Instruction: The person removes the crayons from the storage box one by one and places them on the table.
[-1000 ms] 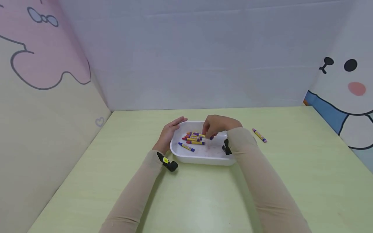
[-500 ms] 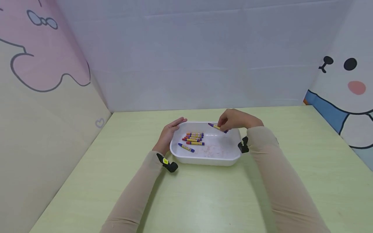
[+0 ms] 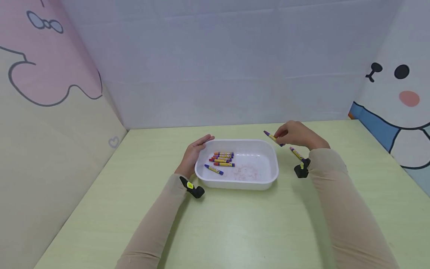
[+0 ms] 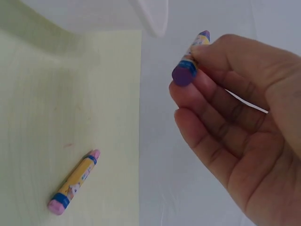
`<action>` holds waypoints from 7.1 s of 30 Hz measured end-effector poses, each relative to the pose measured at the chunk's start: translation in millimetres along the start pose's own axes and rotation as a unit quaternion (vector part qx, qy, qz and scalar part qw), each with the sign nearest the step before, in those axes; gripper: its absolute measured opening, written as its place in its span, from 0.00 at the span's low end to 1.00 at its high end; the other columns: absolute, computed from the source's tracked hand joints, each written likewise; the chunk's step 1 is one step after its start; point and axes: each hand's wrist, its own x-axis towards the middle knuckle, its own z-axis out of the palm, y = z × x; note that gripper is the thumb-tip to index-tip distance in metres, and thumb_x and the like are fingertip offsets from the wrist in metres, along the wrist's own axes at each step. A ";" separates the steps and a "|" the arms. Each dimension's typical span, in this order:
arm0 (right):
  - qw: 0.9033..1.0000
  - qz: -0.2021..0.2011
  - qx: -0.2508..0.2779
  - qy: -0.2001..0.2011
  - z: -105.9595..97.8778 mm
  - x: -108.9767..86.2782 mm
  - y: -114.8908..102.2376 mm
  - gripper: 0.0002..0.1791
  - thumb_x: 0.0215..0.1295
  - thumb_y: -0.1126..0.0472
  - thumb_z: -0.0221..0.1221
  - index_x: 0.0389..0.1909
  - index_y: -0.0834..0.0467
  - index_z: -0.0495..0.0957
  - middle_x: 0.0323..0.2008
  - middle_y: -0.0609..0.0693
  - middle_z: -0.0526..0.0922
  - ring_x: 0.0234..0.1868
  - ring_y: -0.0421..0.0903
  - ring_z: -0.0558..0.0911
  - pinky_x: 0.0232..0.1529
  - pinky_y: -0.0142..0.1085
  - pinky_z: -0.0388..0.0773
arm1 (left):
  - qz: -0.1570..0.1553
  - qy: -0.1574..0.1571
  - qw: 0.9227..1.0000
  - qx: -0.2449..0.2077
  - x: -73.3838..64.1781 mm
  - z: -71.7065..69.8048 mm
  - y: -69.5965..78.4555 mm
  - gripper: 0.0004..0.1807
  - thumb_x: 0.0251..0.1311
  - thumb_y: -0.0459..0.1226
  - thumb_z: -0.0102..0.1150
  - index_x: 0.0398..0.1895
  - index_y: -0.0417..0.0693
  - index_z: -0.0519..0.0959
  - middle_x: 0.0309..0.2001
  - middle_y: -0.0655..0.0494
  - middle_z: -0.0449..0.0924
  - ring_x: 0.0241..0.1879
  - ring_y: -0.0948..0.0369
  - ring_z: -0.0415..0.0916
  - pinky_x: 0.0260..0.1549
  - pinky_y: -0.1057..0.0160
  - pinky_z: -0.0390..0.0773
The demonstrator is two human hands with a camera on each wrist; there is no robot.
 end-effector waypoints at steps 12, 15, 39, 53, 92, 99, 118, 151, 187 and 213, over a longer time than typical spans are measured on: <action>0.998 0.062 0.011 0.008 2.9 -17.9 42.4 0.22 0.67 0.58 0.57 0.52 0.73 0.75 0.40 0.63 0.85 0.40 0.56 0.83 0.43 0.52 0.80 | 0.005 -0.003 1.000 -0.010 -1.9 -2.0 0.2 0.22 0.72 0.33 0.39 0.64 0.54 0.73 0.63 0.57 0.74 0.69 0.62 0.63 0.68 0.60 0.64; 0.997 0.079 0.016 0.005 4.5 -21.6 51.4 0.23 0.67 0.58 0.56 0.52 0.74 0.75 0.41 0.64 0.84 0.40 0.56 0.83 0.42 0.52 0.81 | 0.007 -0.005 1.000 -0.017 -2.5 -1.6 0.1 0.22 0.72 0.32 0.39 0.64 0.53 0.73 0.63 0.57 0.74 0.68 0.62 0.64 0.68 0.60 0.64; 0.992 0.119 0.005 -0.030 16.5 -31.3 90.8 0.21 0.63 0.60 0.58 0.47 0.75 0.77 0.30 0.53 0.85 0.31 0.43 0.79 0.31 0.35 0.76 | 0.000 -0.012 0.999 -0.035 -4.4 1.7 1.2 0.22 0.72 0.33 0.39 0.64 0.54 0.73 0.63 0.58 0.74 0.69 0.62 0.62 0.68 0.60 0.63; 0.994 0.102 0.013 -0.039 17.6 -32.3 92.7 0.21 0.63 0.60 0.56 0.47 0.76 0.77 0.31 0.55 0.86 0.32 0.43 0.81 0.34 0.40 0.81 | 0.001 -0.009 0.999 -0.031 -4.9 1.3 0.0 0.22 0.72 0.33 0.39 0.64 0.54 0.73 0.64 0.58 0.74 0.69 0.61 0.62 0.69 0.60 0.63; 0.999 0.005 0.031 0.010 -2.6 3.5 -21.6 0.20 0.67 0.55 0.58 0.52 0.66 0.79 0.42 0.61 0.85 0.41 0.51 0.83 0.42 0.47 0.82 | -0.012 0.002 1.000 -0.015 -5.4 2.7 -0.7 0.22 0.72 0.34 0.39 0.63 0.56 0.74 0.63 0.60 0.75 0.69 0.63 0.62 0.68 0.60 0.64; 0.999 -0.042 0.015 -0.011 7.3 19.5 -50.3 0.16 0.64 0.57 0.61 0.49 0.62 0.81 0.45 0.57 0.85 0.46 0.51 0.83 0.48 0.49 0.80 | -0.007 0.003 1.000 -0.007 -5.3 2.6 0.6 0.22 0.72 0.33 0.40 0.63 0.57 0.75 0.62 0.61 0.75 0.69 0.63 0.62 0.68 0.60 0.64; 0.984 -0.074 0.000 -0.162 63.3 78.3 -81.6 0.09 0.59 0.64 0.64 0.41 0.59 0.85 0.40 0.49 0.86 0.41 0.43 0.82 0.49 0.41 0.80 | -0.004 0.000 1.000 -0.001 -2.3 1.3 0.3 0.22 0.72 0.33 0.40 0.64 0.55 0.73 0.64 0.60 0.74 0.69 0.63 0.62 0.68 0.60 0.64; 0.977 -0.054 -0.053 -0.200 99.6 88.3 -102.7 0.09 0.55 0.64 0.67 0.37 0.55 0.81 0.35 0.48 0.82 0.36 0.43 0.76 0.39 0.33 0.75 | -0.008 -0.031 0.999 -0.011 -18.6 1.6 19.0 0.23 0.72 0.30 0.38 0.67 0.48 0.69 0.67 0.52 0.69 0.72 0.60 0.57 0.72 0.56 0.58; 0.989 -0.087 -0.005 -0.116 46.7 52.6 -73.0 0.13 0.61 0.65 0.60 0.47 0.59 0.83 0.37 0.49 0.84 0.36 0.42 0.79 0.36 0.33 0.78 | 0.008 -0.001 1.000 -0.015 -5.2 2.4 0.2 0.22 0.70 0.31 0.41 0.64 0.53 0.73 0.63 0.57 0.75 0.69 0.63 0.63 0.69 0.60 0.63; 0.999 -0.018 -0.040 0.021 6.5 -6.9 20.9 0.15 0.62 0.63 0.60 0.47 0.67 0.81 0.37 0.56 0.86 0.37 0.48 0.82 0.36 0.42 0.81 | -0.006 -0.015 0.999 -0.034 -3.6 4.6 -5.2 0.23 0.73 0.32 0.39 0.69 0.49 0.67 0.66 0.56 0.72 0.70 0.60 0.61 0.69 0.59 0.62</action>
